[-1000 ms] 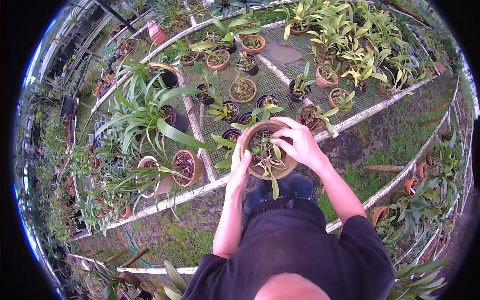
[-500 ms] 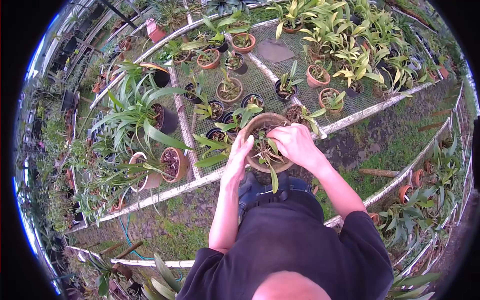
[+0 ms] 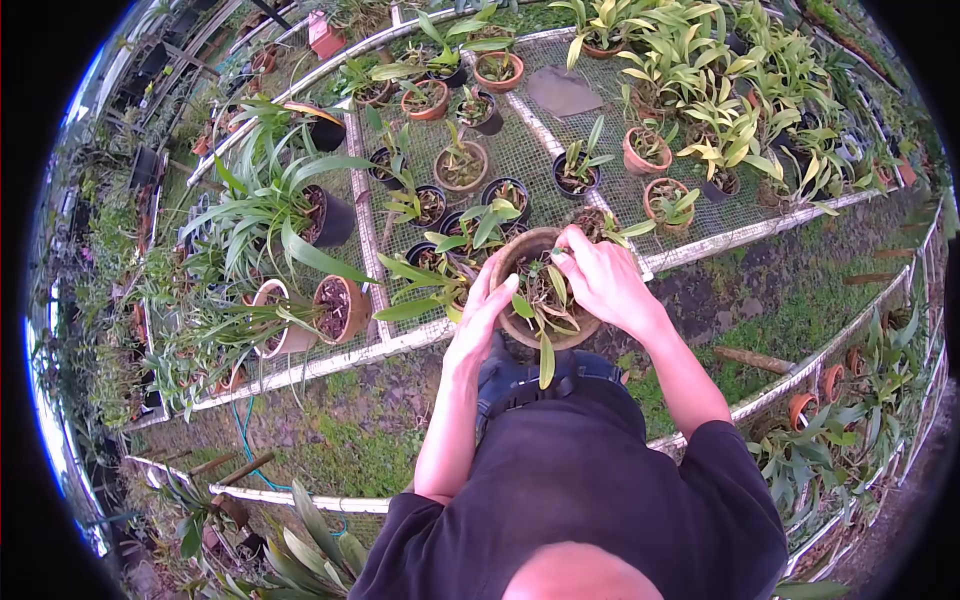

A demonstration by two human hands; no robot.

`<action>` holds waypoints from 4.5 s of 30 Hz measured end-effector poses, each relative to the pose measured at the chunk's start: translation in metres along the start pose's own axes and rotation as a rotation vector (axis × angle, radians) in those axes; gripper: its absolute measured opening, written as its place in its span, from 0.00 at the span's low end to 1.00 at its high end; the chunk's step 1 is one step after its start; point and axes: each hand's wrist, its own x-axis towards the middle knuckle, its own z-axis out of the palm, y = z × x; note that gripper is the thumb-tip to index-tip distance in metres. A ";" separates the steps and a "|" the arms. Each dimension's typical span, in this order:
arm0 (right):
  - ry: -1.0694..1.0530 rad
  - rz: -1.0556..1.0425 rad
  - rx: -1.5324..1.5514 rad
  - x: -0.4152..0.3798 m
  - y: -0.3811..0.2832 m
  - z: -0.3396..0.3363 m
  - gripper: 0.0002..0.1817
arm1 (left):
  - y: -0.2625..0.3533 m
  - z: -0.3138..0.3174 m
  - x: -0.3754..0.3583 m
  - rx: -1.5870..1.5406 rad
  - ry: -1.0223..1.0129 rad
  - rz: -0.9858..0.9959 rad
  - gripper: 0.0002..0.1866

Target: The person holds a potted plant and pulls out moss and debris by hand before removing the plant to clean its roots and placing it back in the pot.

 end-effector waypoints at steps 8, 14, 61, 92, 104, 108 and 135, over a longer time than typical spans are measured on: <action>0.052 0.098 0.257 0.002 0.016 0.000 0.09 | 0.001 0.011 -0.002 0.003 0.004 -0.013 0.39; -0.005 0.137 0.559 0.000 0.015 -0.003 0.09 | 0.005 0.023 -0.007 -0.016 0.104 -0.038 0.39; 0.011 -0.036 0.245 0.004 0.004 0.013 0.10 | -0.007 0.017 -0.006 0.081 0.050 0.038 0.40; 0.234 -0.086 0.127 -0.020 0.007 0.007 0.09 | 0.004 0.018 -0.022 0.230 0.007 0.185 0.45; 0.269 0.054 0.607 -0.028 0.031 -0.016 0.06 | 0.000 0.010 -0.016 0.121 0.021 0.193 0.45; 0.355 0.270 0.163 -0.043 0.033 -0.056 0.09 | 0.004 0.015 -0.024 0.005 0.098 0.117 0.44; 0.375 0.213 0.826 -0.026 0.056 -0.037 0.10 | 0.010 0.023 -0.019 -0.013 0.135 0.081 0.40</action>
